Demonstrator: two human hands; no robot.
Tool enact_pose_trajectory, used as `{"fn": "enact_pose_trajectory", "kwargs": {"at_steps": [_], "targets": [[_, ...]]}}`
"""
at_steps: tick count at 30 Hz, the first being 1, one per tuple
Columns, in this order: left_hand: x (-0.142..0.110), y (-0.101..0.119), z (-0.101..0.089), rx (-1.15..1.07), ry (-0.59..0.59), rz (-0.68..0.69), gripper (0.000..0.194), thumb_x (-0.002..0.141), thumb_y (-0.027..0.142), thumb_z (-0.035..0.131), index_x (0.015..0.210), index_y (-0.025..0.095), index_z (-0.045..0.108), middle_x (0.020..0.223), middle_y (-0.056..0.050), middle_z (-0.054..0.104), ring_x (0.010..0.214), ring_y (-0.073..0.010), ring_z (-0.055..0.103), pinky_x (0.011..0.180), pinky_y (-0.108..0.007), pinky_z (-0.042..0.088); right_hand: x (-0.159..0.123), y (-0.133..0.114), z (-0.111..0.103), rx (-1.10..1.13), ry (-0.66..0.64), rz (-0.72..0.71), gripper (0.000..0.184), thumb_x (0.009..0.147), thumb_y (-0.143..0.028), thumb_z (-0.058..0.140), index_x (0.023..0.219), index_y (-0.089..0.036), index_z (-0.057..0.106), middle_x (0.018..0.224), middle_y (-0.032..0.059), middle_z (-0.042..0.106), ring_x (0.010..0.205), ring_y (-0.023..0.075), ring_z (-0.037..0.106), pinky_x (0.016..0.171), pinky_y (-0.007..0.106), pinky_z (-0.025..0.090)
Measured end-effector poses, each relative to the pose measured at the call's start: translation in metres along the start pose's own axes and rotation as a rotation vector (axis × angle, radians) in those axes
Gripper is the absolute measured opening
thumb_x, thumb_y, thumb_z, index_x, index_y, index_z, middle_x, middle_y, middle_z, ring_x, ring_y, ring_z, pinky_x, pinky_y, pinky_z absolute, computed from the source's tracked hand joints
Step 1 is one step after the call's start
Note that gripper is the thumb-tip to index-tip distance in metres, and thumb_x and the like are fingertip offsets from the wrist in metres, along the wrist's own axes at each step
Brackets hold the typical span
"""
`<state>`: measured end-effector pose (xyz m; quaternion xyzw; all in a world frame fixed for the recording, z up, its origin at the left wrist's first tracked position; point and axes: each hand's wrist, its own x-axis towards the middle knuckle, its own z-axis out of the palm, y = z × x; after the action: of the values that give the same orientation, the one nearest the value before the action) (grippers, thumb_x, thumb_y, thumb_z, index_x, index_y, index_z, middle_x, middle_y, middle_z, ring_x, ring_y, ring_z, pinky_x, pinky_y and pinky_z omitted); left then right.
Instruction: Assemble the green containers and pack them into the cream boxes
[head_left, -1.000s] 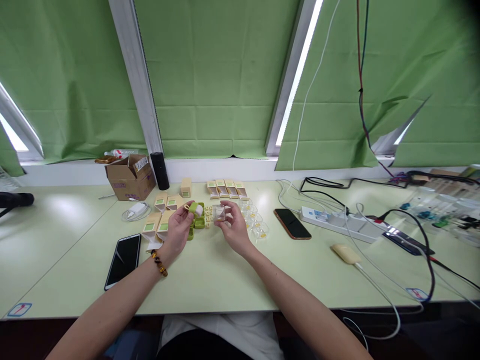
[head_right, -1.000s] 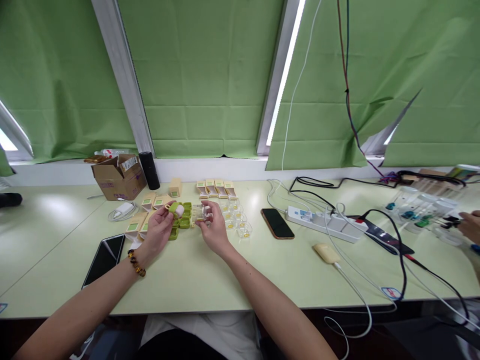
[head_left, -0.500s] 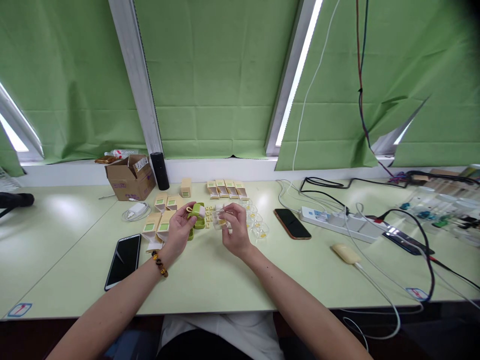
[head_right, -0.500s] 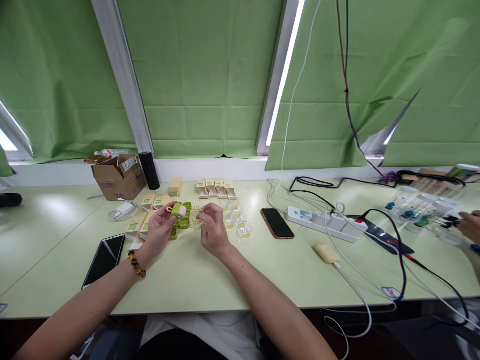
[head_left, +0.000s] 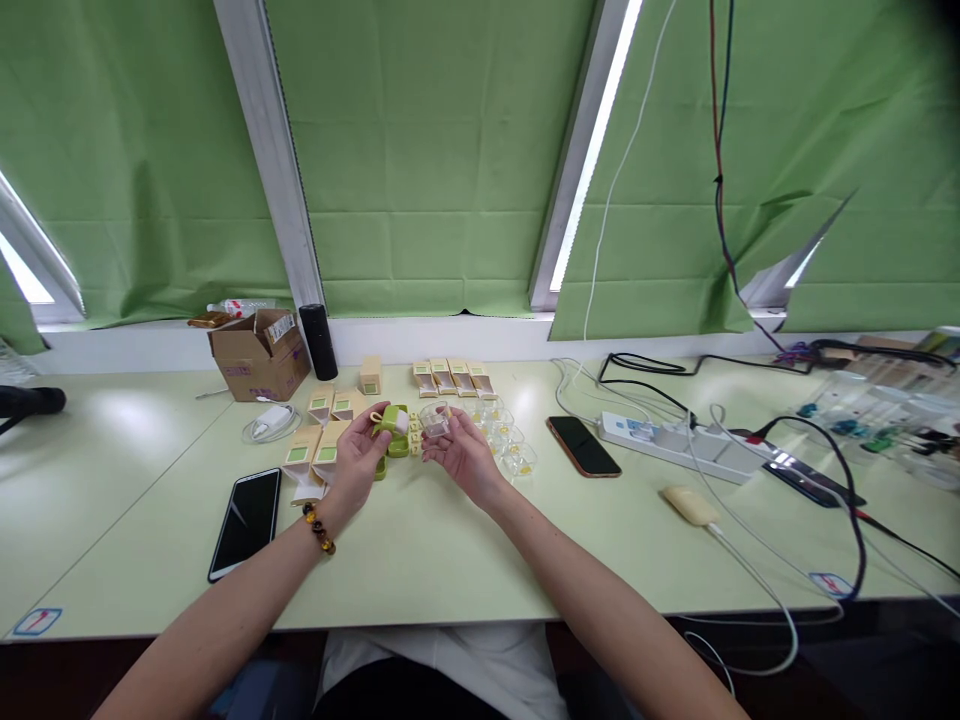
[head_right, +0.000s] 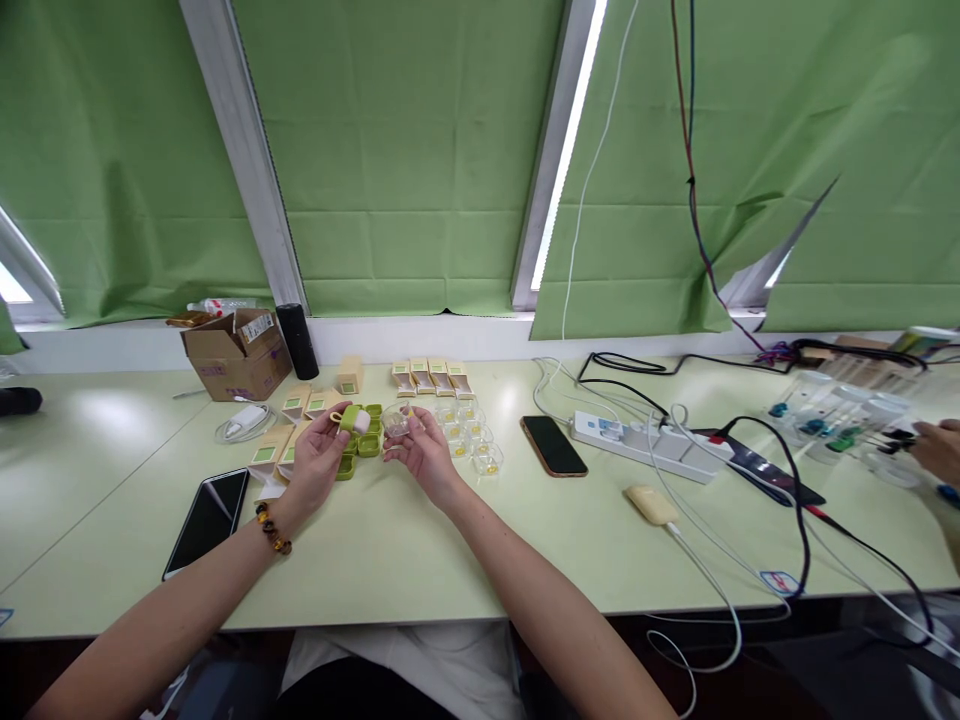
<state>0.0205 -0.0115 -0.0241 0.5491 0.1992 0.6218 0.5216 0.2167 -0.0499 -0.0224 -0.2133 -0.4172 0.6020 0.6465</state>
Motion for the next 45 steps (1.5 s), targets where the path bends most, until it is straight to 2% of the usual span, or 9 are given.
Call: {"fn": "enact_pose_trajectory", "kwargs": {"at_steps": [6, 15, 30, 34, 40, 45], "targets": [[0.000, -0.002, -0.001, 0.022, -0.016, 0.004, 0.056, 0.084, 0.036, 0.087, 0.134, 0.021, 0.069, 0.131, -0.012, 0.071, 0.119, -0.0221, 0.069, 0.100, -0.034, 0.058, 0.003, 0.009, -0.004, -0.059, -0.021, 0.121, 0.054, 0.085, -0.066, 0.080, 0.111, -0.024, 0.059, 0.078, 0.0019, 0.074, 0.065, 0.0169, 0.068, 0.063, 0.031, 0.057], [-0.003, 0.004, 0.003, 0.128, -0.074, 0.012, 0.052, 0.085, 0.038, 0.085, 0.132, 0.020, 0.071, 0.138, -0.013, 0.069, 0.124, -0.0244, 0.068, 0.105, -0.036, 0.056, -0.002, 0.012, 0.001, -0.137, -0.075, 0.109, 0.050, 0.086, -0.061, 0.081, 0.113, -0.025, 0.058, 0.081, -0.0009, 0.073, 0.068, 0.0156, 0.070, 0.063, 0.029, 0.058], [-0.005, -0.002, -0.001, 0.230, -0.098, 0.016, 0.056, 0.085, 0.039, 0.085, 0.135, 0.020, 0.070, 0.143, -0.015, 0.067, 0.123, -0.0266, 0.067, 0.101, -0.037, 0.058, -0.004, 0.012, 0.008, -0.111, -0.037, 0.078, 0.051, 0.081, -0.054, 0.088, 0.111, -0.023, 0.060, 0.087, 0.0004, 0.076, 0.074, 0.0177, 0.075, 0.067, 0.032, 0.062], [-0.004, -0.002, 0.000, 0.195, -0.111, -0.006, 0.057, 0.084, 0.039, 0.086, 0.135, 0.019, 0.069, 0.141, -0.015, 0.069, 0.121, -0.0262, 0.069, 0.099, -0.036, 0.058, -0.005, 0.011, 0.011, -0.116, -0.044, 0.089, 0.051, 0.081, -0.053, 0.089, 0.110, -0.023, 0.060, 0.088, 0.0017, 0.077, 0.075, 0.0179, 0.076, 0.070, 0.033, 0.063], [-0.001, -0.004, 0.002, 0.064, -0.019, -0.084, 0.051, 0.080, 0.039, 0.090, 0.124, 0.018, 0.074, 0.133, -0.014, 0.074, 0.118, -0.0248, 0.071, 0.103, -0.037, 0.057, -0.007, 0.009, 0.014, -0.106, -0.059, 0.091, 0.051, 0.080, -0.052, 0.090, 0.108, -0.024, 0.058, 0.089, 0.0013, 0.078, 0.077, 0.0197, 0.078, 0.072, 0.035, 0.063], [-0.001, -0.007, 0.001, -0.014, -0.025, -0.121, 0.052, 0.077, 0.037, 0.093, 0.122, 0.018, 0.076, 0.133, -0.013, 0.074, 0.116, -0.0241, 0.072, 0.099, -0.035, 0.058, -0.006, 0.011, 0.014, -0.103, -0.081, 0.096, 0.051, 0.079, -0.052, 0.091, 0.105, -0.024, 0.056, 0.089, 0.0016, 0.079, 0.079, 0.0207, 0.079, 0.073, 0.036, 0.064]]}}
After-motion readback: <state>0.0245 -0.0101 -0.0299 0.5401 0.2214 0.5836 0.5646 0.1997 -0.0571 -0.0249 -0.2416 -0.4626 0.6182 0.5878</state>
